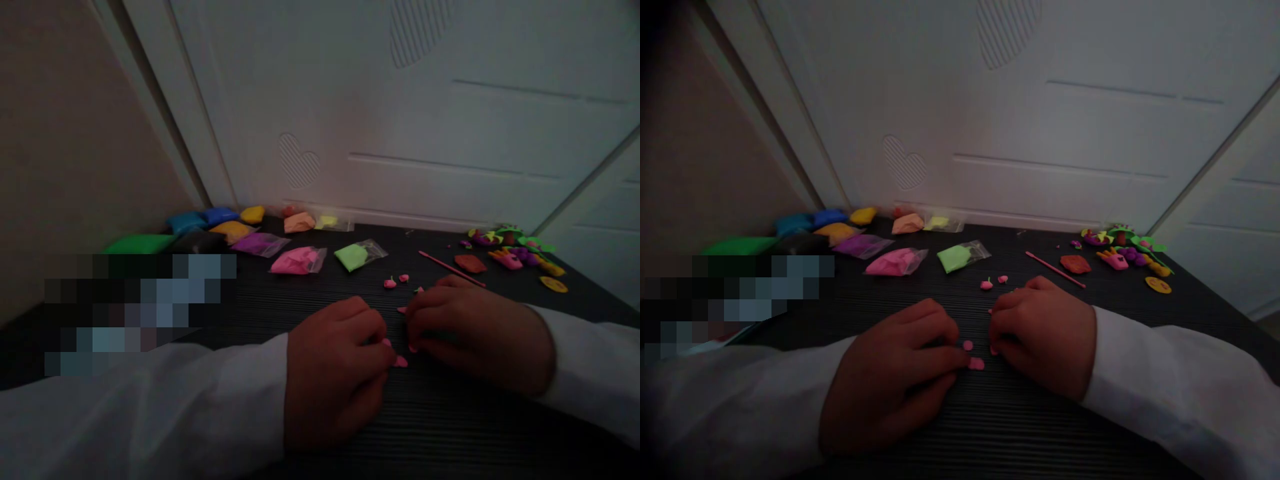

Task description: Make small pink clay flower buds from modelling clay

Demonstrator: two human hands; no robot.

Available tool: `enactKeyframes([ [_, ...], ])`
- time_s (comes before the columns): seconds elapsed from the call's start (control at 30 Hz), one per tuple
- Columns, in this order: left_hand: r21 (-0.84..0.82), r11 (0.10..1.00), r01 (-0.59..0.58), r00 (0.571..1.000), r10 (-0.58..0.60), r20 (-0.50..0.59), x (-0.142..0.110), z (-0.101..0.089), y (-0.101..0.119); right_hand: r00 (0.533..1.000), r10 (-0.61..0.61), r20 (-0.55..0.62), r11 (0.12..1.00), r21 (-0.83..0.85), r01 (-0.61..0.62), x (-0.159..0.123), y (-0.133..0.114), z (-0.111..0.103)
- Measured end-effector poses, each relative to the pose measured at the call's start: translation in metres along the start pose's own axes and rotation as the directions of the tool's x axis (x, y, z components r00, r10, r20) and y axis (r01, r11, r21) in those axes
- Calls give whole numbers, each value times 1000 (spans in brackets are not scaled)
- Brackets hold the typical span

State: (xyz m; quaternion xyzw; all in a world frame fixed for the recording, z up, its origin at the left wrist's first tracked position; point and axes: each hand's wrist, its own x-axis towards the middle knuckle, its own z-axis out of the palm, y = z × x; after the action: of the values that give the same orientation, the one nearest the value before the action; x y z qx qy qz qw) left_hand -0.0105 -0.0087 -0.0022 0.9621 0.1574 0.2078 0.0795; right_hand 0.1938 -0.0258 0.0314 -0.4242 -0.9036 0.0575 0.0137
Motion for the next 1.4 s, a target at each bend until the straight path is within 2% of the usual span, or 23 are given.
enactKeyframes([
  [1.1, -11, 1000, 8, 999, -7, 32, -1, 0, -1, 999, 36, -16, 994, 105, -35, -2, 4, 2],
  [1.4, 5, 1000, -4, 1000, 4, 8, -2, 0, -1, 999, 52, -15, 988, 148, -49, 3, 7, 8],
])
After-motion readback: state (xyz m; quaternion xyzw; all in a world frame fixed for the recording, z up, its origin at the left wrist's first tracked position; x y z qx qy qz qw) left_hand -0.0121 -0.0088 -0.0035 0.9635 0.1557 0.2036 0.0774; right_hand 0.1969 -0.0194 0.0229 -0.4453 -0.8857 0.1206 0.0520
